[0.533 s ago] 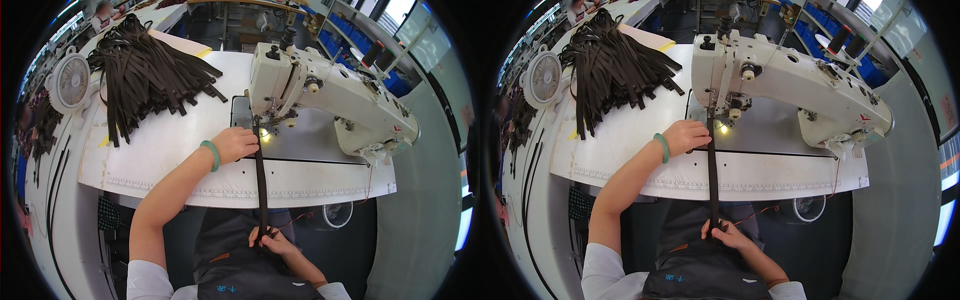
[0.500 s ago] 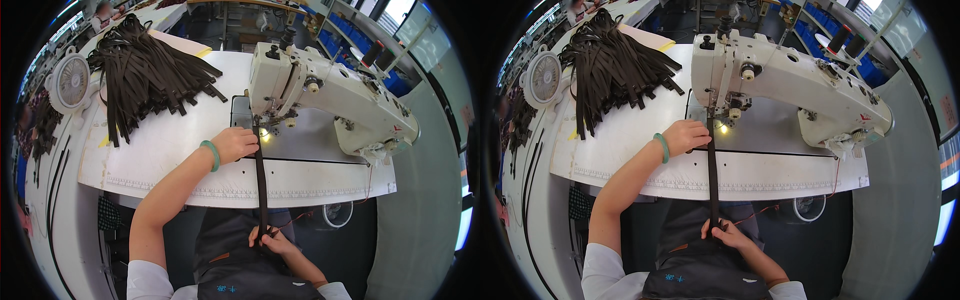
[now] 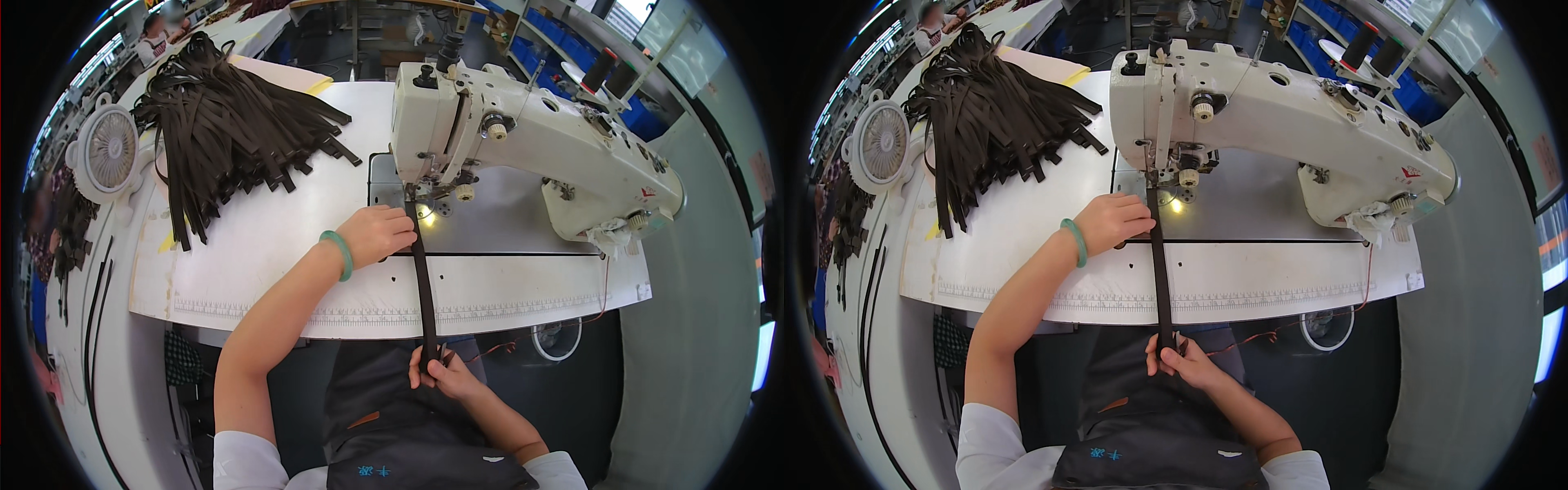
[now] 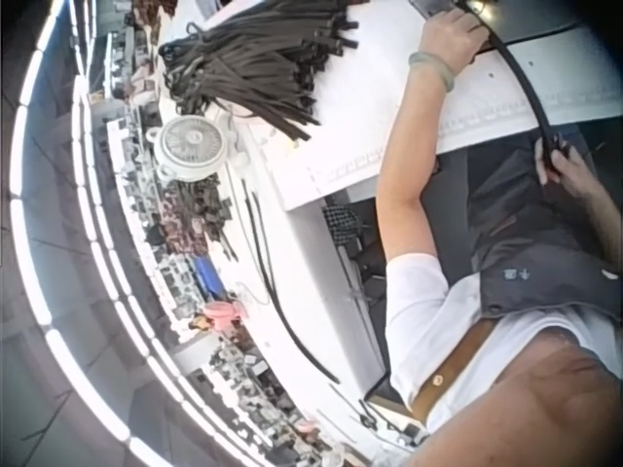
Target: Sewing and assembling leather straps at an industrial sewing machine.
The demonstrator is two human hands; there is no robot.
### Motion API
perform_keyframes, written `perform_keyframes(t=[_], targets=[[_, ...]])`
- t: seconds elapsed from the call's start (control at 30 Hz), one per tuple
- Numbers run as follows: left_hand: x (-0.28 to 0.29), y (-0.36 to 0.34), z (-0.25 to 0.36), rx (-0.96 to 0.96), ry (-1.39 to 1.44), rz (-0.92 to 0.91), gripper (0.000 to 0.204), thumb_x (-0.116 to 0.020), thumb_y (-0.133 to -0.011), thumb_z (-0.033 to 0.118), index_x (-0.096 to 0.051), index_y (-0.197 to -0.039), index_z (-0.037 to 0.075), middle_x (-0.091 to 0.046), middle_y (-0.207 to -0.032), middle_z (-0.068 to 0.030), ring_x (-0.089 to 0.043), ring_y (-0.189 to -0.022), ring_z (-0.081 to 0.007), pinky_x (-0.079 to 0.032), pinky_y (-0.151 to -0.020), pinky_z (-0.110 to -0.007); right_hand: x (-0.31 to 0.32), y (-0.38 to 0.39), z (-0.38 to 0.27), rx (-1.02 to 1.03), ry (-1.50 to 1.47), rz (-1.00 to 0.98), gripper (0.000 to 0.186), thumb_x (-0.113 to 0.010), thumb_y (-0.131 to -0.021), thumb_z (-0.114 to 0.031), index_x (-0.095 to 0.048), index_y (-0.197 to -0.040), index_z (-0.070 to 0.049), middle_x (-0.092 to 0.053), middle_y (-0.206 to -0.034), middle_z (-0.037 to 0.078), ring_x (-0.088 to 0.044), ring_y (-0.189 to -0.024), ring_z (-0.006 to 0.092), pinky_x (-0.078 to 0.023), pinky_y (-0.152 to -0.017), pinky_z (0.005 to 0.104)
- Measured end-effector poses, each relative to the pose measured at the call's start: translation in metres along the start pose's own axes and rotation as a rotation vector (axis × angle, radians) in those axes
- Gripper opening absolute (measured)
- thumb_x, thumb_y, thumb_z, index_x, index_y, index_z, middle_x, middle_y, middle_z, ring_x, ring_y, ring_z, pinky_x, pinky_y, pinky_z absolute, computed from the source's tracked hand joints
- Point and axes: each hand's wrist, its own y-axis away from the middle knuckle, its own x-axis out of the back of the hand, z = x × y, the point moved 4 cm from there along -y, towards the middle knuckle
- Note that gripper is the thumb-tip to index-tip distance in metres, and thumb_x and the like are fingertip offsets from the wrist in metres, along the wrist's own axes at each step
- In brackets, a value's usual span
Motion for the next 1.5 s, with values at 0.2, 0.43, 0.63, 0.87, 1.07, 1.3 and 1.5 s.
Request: perform_keyframes(t=[0.2,0.43,0.63,0.87,1.07,1.3,1.5], targets=[[-0.002,-0.002,0.0,0.004,0.004,0.007,0.019,-0.06,-0.062,0.005,-0.058,-0.082,0.005,-0.055,-0.081,-0.0028,-0.054,-0.074,-0.0193,-0.047,-0.064,-0.029,0.003,-0.002,-0.004,-0.005,0.053,0.017,0.042,-0.054,-0.084,-0.042,-0.054,-0.099,-0.003,-0.059,-0.077,0.009,-0.039,-0.055,0.0051,-0.031,-0.052,0.0175],[-0.002,-0.001,0.0,0.0,0.004,0.028,0.019,-0.06,-0.063,0.006,-0.059,-0.082,0.005,-0.055,-0.081,-0.003,-0.054,-0.074,-0.019,-0.047,-0.063,-0.029,0.003,0.007,-0.009,-0.002,0.189,0.015,0.021,-0.053,-0.088,-0.021,-0.057,-0.099,-0.004,-0.058,-0.076,0.002,-0.047,-0.064,0.0034,-0.034,-0.055,0.0175],[-0.003,0.002,-0.001,0.012,0.001,-0.009,0.019,-0.059,-0.062,0.006,-0.059,-0.081,0.004,-0.055,-0.082,-0.0031,-0.054,-0.074,-0.0189,-0.046,-0.064,-0.029,-0.014,0.004,-0.093,0.417,0.954,0.102,0.006,-0.066,-0.075,-0.005,-0.064,-0.08,-0.003,-0.058,-0.068,0.005,-0.051,-0.05,0.0105,-0.038,-0.046,0.0207],[-0.002,0.001,0.0,-0.015,0.001,-0.008,0.021,-0.059,-0.061,0.006,-0.059,-0.082,0.004,-0.055,-0.081,-0.0027,-0.054,-0.074,-0.0182,-0.046,-0.063,-0.029,0.011,-0.044,-0.14,0.625,1.396,0.407,0.03,-0.062,-0.066,0.007,-0.061,-0.094,-0.004,-0.06,-0.093,0.005,-0.058,-0.059,0.0151,-0.048,-0.053,0.0251],[-0.003,0.001,0.003,-0.038,-0.046,0.014,0.015,-0.059,-0.062,0.008,-0.059,-0.077,0.006,-0.051,-0.074,-0.0015,-0.052,-0.073,-0.016,-0.044,-0.063,-0.027,0.019,-0.068,-0.138,0.577,1.486,0.207,0.041,-0.059,-0.061,0.008,-0.061,-0.1,-0.008,-0.059,-0.103,0.003,-0.061,-0.07,0.0196,-0.05,-0.061,0.0273],[0.0,-0.001,0.003,-0.004,-0.03,0.012,0.021,-0.058,-0.062,0.006,-0.062,-0.083,0.004,-0.056,-0.079,-0.002,-0.055,-0.073,-0.0173,-0.046,-0.062,-0.028,0.026,-0.077,-0.138,0.547,1.518,0.155,0.038,-0.06,-0.061,0.004,-0.062,-0.097,-0.009,-0.061,-0.101,0.002,-0.061,-0.071,0.0222,-0.049,-0.06,0.0296],[0.001,-0.001,0.002,0.02,-0.039,0.019,0.021,-0.057,-0.063,0.006,-0.062,-0.084,0.005,-0.057,-0.079,-0.002,-0.055,-0.074,-0.0171,-0.047,-0.062,-0.027,0.027,-0.089,-0.145,0.578,1.625,0.107,0.036,-0.059,-0.059,0.002,-0.062,-0.093,-0.01,-0.062,-0.098,0.0,-0.061,-0.075,0.0197,-0.048,-0.059,0.0306]])
